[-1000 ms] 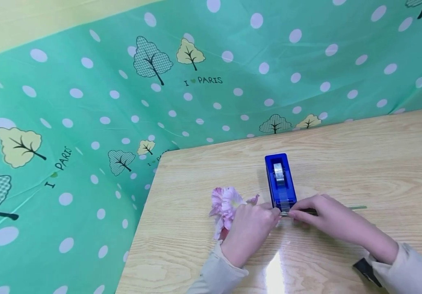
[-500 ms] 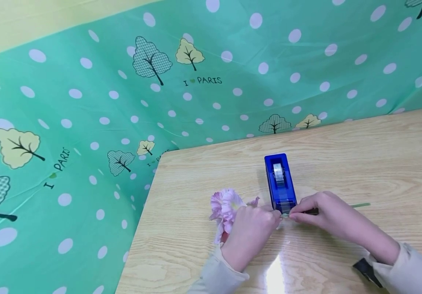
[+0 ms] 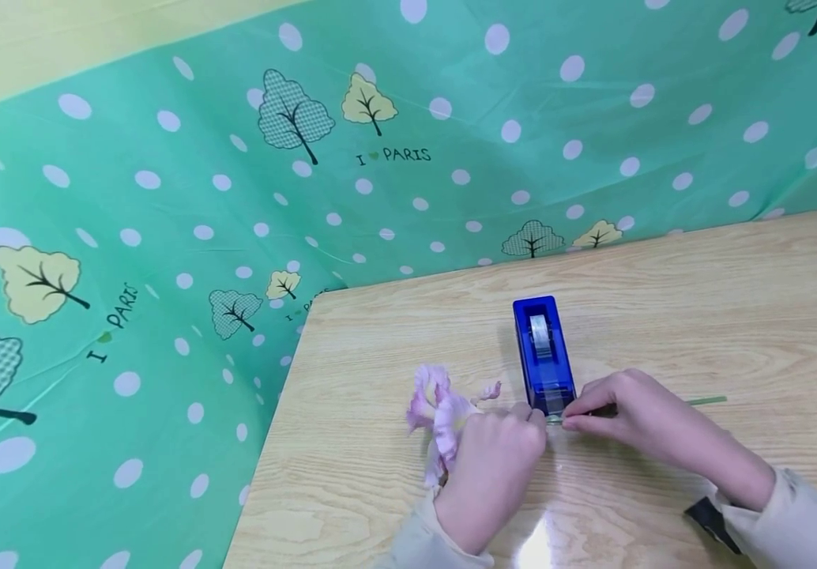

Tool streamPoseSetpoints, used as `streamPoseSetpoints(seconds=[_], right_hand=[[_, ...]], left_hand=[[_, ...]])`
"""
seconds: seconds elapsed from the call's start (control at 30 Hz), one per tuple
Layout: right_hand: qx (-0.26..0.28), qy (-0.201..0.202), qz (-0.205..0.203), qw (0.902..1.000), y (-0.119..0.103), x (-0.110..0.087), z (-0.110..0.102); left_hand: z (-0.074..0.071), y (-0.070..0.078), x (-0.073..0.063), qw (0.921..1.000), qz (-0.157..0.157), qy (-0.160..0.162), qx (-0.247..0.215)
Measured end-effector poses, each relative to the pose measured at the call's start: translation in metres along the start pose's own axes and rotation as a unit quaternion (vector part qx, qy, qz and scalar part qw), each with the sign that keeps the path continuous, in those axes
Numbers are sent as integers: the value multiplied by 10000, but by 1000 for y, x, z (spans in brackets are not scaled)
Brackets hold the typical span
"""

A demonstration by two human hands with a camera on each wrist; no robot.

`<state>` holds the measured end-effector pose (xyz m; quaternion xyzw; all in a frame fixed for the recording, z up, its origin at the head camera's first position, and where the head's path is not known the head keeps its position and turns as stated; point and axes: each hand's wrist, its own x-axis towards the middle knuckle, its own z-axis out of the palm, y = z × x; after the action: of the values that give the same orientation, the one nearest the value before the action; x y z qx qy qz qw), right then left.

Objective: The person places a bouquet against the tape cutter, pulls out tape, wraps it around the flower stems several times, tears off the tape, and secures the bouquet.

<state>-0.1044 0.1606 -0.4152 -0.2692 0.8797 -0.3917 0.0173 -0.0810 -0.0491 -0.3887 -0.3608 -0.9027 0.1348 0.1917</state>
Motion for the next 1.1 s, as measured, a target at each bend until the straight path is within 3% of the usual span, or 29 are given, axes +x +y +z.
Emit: streamPoseSetpoints(seconds=[0.17,0.3,0.4,0.5,0.7,0.87,1.1], right_hand=[[-57,-32,117,9999,0,1,1],[-130,-4,126,9998,1,0,0],[-178,-12,140,9997,1,0,0],[-247,-12,137,9996,1,0,0],[-540,86,102,9985,-1,0,1],[-628,2,246,9977,-2,0,2],[-390,-187,600,9973,-2,0,2]], left_hand=[[-1,0,1,9983,152,523,-193],[2,-4,6,9964,244,637,-503],[5,-7,9,9972,223,398,-591],[8,-9,10,9972,203,-58,-718],[15,-10,9,9914,169,-785,-1030],[20,-12,10,9896,93,-798,-1193],[21,-14,10,9928,103,-517,-1074]])
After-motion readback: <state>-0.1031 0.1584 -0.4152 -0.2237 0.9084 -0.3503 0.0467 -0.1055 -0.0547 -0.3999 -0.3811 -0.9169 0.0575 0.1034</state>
